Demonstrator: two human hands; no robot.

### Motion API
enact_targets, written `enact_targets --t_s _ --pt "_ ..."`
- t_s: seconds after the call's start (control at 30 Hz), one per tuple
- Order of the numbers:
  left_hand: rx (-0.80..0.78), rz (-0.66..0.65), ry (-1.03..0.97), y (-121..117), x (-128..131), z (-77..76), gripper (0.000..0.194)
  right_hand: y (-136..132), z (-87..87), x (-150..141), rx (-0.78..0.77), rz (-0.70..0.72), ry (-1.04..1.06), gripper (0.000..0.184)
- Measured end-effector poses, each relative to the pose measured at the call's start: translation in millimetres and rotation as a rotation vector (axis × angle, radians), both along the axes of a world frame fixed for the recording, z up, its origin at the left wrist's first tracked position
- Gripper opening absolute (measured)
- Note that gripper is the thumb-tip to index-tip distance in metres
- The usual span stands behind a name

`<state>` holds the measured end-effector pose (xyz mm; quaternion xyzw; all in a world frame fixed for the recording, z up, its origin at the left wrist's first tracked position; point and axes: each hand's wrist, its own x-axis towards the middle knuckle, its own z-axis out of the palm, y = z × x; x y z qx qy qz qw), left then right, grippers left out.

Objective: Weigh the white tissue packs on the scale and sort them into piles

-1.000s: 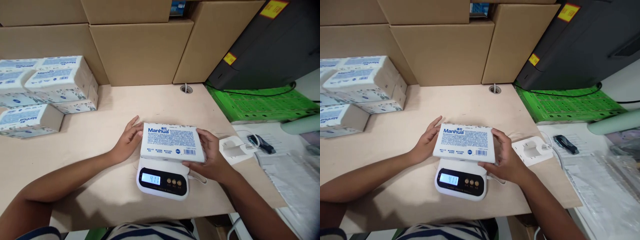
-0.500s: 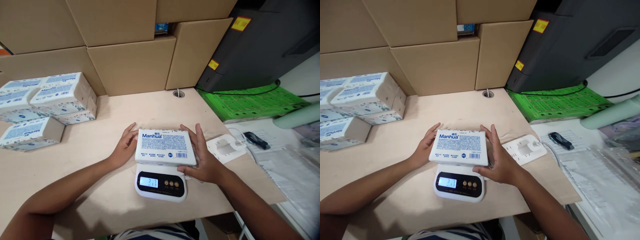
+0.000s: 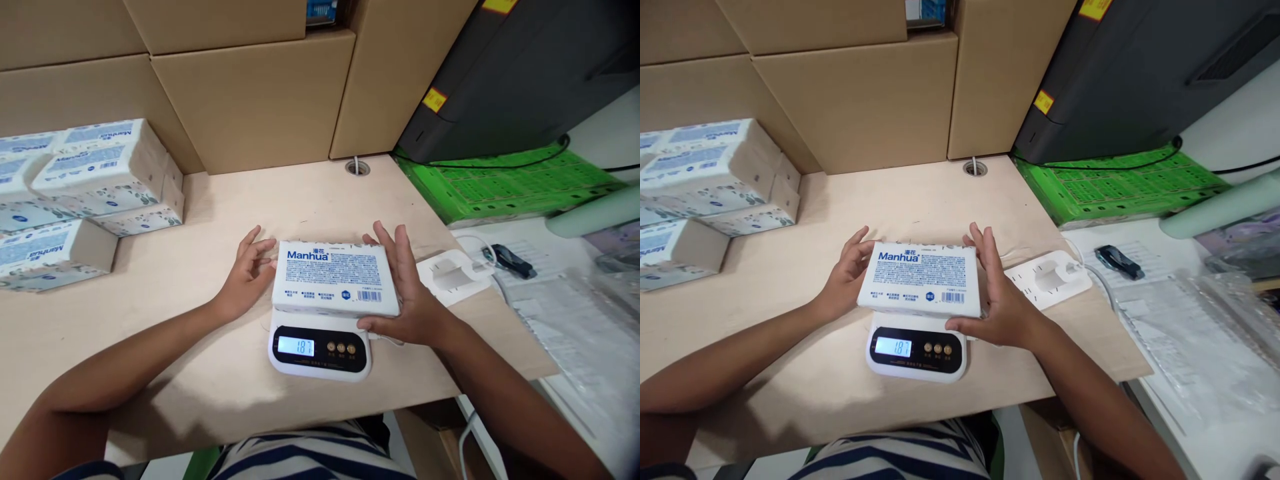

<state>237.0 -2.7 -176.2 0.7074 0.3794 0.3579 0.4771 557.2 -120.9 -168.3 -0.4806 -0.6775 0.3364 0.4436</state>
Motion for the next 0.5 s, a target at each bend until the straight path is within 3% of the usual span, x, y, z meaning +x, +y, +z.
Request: enact_targets --t_s 0.17,0.3,0.4,0.5 --pt "-0.012 0.011 0.001 1.1 -0.1 0.6 0.049 -3.5 9.2 -3.8 -0.065 -0.051 0.083 0.157" --pt "-0.073 0.03 -0.136 -3.3 -1.0 -2.3 0.073 -16.7 13.3 -20.0 -0.133 -0.228 0.323 0.114" --pt "-0.104 0.006 -0.187 -20.1 -2.3 0.9 0.086 -27.8 6.0 -37.2 -0.18 -0.386 0.397 0.09" --pt "-0.174 -0.159 -0.124 -43.3 -2.3 12.0 0.086 -34.5 -6.6 -51.5 -0.287 -0.331 0.44 0.082"
